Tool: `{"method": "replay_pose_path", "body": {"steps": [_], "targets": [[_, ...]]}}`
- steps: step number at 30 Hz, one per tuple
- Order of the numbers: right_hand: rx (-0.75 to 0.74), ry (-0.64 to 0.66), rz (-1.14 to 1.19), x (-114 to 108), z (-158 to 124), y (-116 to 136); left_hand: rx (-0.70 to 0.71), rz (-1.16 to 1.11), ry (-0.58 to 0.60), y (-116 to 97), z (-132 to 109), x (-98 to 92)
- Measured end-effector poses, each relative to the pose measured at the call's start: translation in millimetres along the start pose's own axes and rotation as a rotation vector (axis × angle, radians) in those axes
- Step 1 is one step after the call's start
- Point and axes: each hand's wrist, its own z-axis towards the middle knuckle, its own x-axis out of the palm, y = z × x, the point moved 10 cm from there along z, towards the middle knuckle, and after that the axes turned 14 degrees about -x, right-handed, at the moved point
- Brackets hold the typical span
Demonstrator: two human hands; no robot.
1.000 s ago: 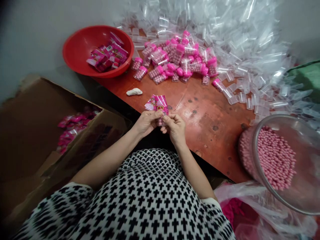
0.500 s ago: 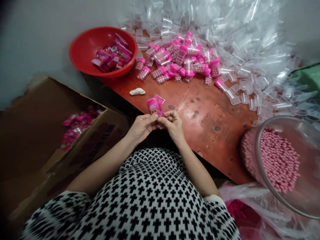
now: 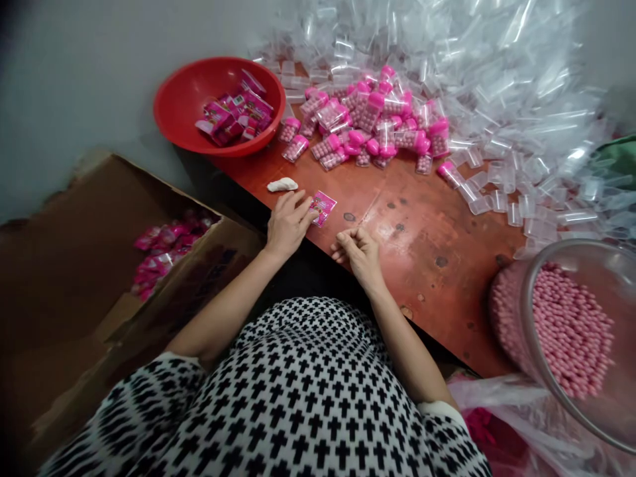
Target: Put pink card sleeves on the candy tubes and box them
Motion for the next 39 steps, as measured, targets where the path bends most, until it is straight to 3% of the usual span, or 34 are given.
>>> {"method": "replay_pose_path", "body": {"steps": [3, 8, 12, 15, 17, 19, 22, 25, 28, 31, 34, 37, 39], "targets": [[-0.003, 0.0, -0.023, -2.3, 0.3, 4.8, 0.022, 0.117, -0.009, 3.2, 5.1, 18.9], [-0.042, 0.015, -0.094, -1.3, 13.6, 8.8, 0.031, 0.074, -0.034, 6.6, 6.1, 17.6], [-0.128, -0.051, -0.055, 4.9, 34.8, 9.6, 0.057, -0.025, -0.069, -10.5, -4.1, 11.8], [-0.157, -0.058, 0.051, 11.3, 50.6, 11.0, 0.046, -0.153, -0.007, -31.3, -14.8, 11.0], [-0.171, -0.062, 0.081, 8.8, 58.0, 16.4, -0.033, -0.292, 0.039, -36.7, -18.3, 8.4], [-0.165, -0.011, 0.074, 7.5, 61.6, 22.6, -0.216, -0.48, 0.105, -27.5, -18.3, 10.9], [-0.101, 0.163, -0.019, 11.3, 58.9, 25.3, -0.508, -0.703, 0.348, -12.7, -23.6, 38.4], [-0.058, 0.305, -0.163, 8.5, 55.3, 25.8, -0.615, -0.764, 0.479, -11.2, -30.5, 55.8], [-0.179, 0.301, -0.434, -19.0, 72.6, 44.7, -0.676, -0.781, 0.425, -6.7, -33.9, 56.7], [-0.325, 0.021, -1.005, -84.4, 109.3, 84.4, -0.774, -0.818, 0.372, 0.6, -39.6, 57.3], [-0.201, -0.16, -1.526, -145.4, 142.3, 106.9, -0.88, -0.884, 0.339, 7.3, -45.3, 59.0], [-0.017, -0.126, -1.743, -180.0, 159.6, 103.7, -0.972, -1.001, 0.29, 12.7, -48.4, 59.6], [0.033, -0.033, -1.81, -183.5, 160.0, 95.5, -1.003, -1.102, 0.252, 14.3, -47.5, 59.5]]}}
